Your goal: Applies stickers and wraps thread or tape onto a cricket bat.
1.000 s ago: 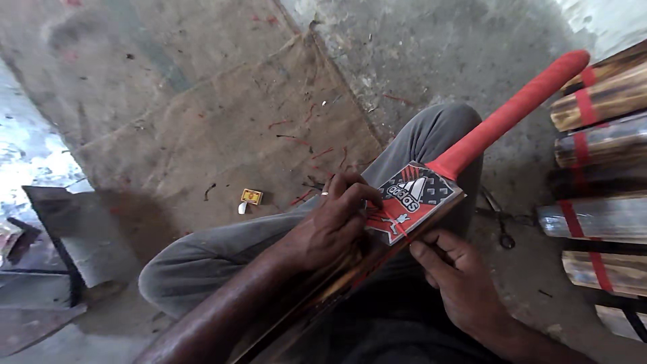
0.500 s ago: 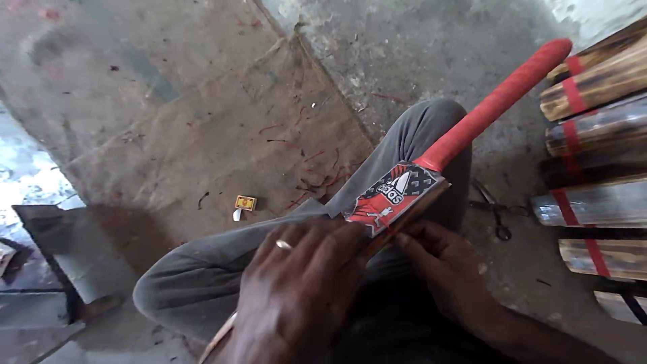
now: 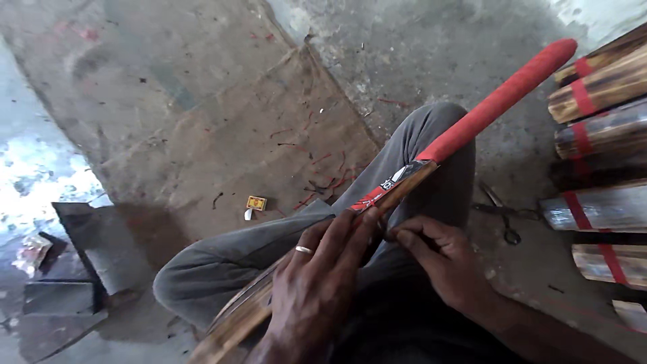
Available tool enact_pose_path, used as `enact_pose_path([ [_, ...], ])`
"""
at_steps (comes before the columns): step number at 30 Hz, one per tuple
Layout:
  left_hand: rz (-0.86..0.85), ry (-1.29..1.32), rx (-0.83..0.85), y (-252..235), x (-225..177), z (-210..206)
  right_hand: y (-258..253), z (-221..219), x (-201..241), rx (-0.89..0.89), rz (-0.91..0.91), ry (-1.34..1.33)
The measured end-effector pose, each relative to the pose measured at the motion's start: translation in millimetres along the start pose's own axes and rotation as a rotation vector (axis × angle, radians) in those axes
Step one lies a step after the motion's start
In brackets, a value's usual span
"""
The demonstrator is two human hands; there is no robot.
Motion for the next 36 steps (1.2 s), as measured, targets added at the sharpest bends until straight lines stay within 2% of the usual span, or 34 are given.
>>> enact_pose_path([
  [4,-0.006,0.035,0.01,-7.5,6.1,3.4,3.6,10.1,6.9,0.06,0.26,-0.052],
  [8,-0.008,0.046,0.005,-9.2,11.3,4.5,-16.4,7.9,21.7,0.225,0.473,-0.327],
  [11,-0.011,0.05,0.016,-10.7,13.6,6.7,-26.3,-5.0,28.0,0.277,0.407,-0.606],
  [15,-0.009,0.059,0.032,-16.1,17.8,8.3,-25.1,-16.3,20.1,0.168,0.211,-0.791],
  [20,-0.033,0.131,0.069,-23.1,23.9,9.6,-23.0,-15.2,9.8,0.062,0.155,-0.744],
  [26,-0.014,0.203,0.114,-34.2,39.7,6.8,-44.0,-14.3,-13.1,0.068,0.132,-0.659],
  [30,0.126,-0.026,-0.047,-32.7,29.4,0.3,-64.7,-22.9,-8.0,0.075,0.143,-0.597],
  [33,0.22,-0.216,-0.015,-24.5,3.9,-29.5,-68.5,-29.0,-2.9,0.065,0.141,-0.577],
  [36,0.248,-0.295,-0.014,-23.1,1.0,-55.8,-74.4,-31.6,2.5,0.08,0.121,-0.6],
])
Point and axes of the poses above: each hand's wrist, its own y-axis away from the middle knuckle, its own z-axis out of the back of the hand, x = y × z, the point moved 2 cm from there along -y, towards the middle knuckle, and after that the axes turned 5 degrees about x, right-handed, at the moved point
